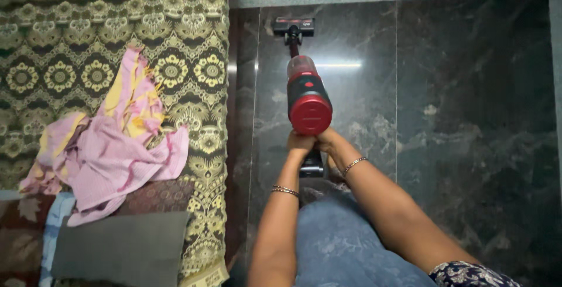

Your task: The person assembles a cordless vacuum cleaner by attaching a red cylindrical dust bin component to the main motor unit and then clicking a vacuum head attachment onto the intake tube.

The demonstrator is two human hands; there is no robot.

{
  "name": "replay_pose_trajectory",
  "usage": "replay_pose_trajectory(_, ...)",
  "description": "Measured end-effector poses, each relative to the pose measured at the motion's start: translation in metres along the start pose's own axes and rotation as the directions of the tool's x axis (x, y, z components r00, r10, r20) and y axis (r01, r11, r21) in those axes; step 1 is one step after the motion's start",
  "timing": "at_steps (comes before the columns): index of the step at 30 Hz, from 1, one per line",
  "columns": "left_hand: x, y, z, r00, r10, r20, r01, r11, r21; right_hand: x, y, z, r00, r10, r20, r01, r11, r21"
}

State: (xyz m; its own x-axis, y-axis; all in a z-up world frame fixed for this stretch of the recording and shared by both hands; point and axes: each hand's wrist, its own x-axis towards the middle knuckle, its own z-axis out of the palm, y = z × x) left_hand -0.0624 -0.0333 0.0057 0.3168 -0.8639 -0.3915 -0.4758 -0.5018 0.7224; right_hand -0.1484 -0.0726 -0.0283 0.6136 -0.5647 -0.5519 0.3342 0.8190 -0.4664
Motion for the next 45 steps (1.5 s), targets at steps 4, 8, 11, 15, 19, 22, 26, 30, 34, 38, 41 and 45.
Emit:
replay_pose_trajectory(4, 0.030, 0.046, -0.001, 0.994, 0.106, 0.035, -0.110, 0.984, 0.137, 0.022, -0.042, -0.020, 0.992, 0.081, 0.095, -0.073, 0.993, -0.091)
replay_pose_trajectory(8, 0.065, 0.079, -0.001, 0.980, 0.166, 0.109, -0.184, 0.967, 0.178, 0.047, -0.074, -0.033, 0.996, 0.062, 0.062, -0.053, 0.990, -0.131)
replay_pose_trajectory(11, 0.089, 0.093, 0.001, 0.992, 0.123, 0.033, -0.127, 0.980, 0.155, 0.062, -0.099, -0.039, 0.998, 0.052, 0.042, -0.044, 0.985, -0.170)
replay_pose_trajectory(15, 0.102, 0.094, 0.007, 0.998, 0.056, 0.039, -0.062, 0.985, 0.159, 0.071, -0.115, -0.037, 0.993, 0.101, 0.064, -0.092, 0.987, -0.135)
replay_pose_trajectory(19, 0.092, 0.076, 0.017, 0.995, 0.089, -0.040, -0.087, 0.995, 0.043, 0.061, -0.104, -0.035, 0.993, 0.108, 0.046, -0.100, 0.984, -0.145)
replay_pose_trajectory(22, 0.069, 0.054, 0.027, 0.995, 0.100, -0.022, -0.099, 0.993, 0.057, 0.041, -0.080, -0.040, 0.994, 0.106, 0.025, -0.101, 0.983, -0.157)
replay_pose_trajectory(26, 0.031, 0.023, 0.033, 0.991, 0.131, 0.019, -0.130, 0.991, -0.031, 0.012, -0.041, -0.045, 0.994, 0.106, 0.013, -0.102, 0.978, -0.179)
replay_pose_trajectory(30, -0.013, -0.007, 0.032, 0.985, 0.129, 0.111, -0.105, 0.974, -0.200, -0.016, 0.006, -0.043, 0.995, 0.103, 0.007, -0.099, 0.975, -0.198)
replay_pose_trajectory(34, -0.054, -0.032, 0.029, 0.976, 0.129, 0.175, -0.080, 0.962, -0.263, -0.045, 0.048, -0.042, 0.996, 0.094, 0.007, -0.091, 0.974, -0.210)
replay_pose_trajectory(38, -0.093, -0.054, 0.025, 0.975, 0.092, 0.203, -0.079, 0.994, -0.074, -0.068, 0.088, -0.036, 0.997, 0.076, 0.004, -0.074, 0.974, -0.213)
replay_pose_trajectory(41, -0.116, -0.071, 0.020, 0.973, 0.093, 0.212, -0.083, 0.995, -0.057, -0.081, 0.113, -0.029, 0.998, 0.058, 0.018, -0.052, 0.972, -0.227)
replay_pose_trajectory(45, -0.146, -0.101, 0.008, 0.971, 0.071, 0.228, -0.063, 0.997, -0.039, -0.100, 0.149, -0.011, 0.997, 0.057, 0.053, -0.041, 0.965, -0.258)
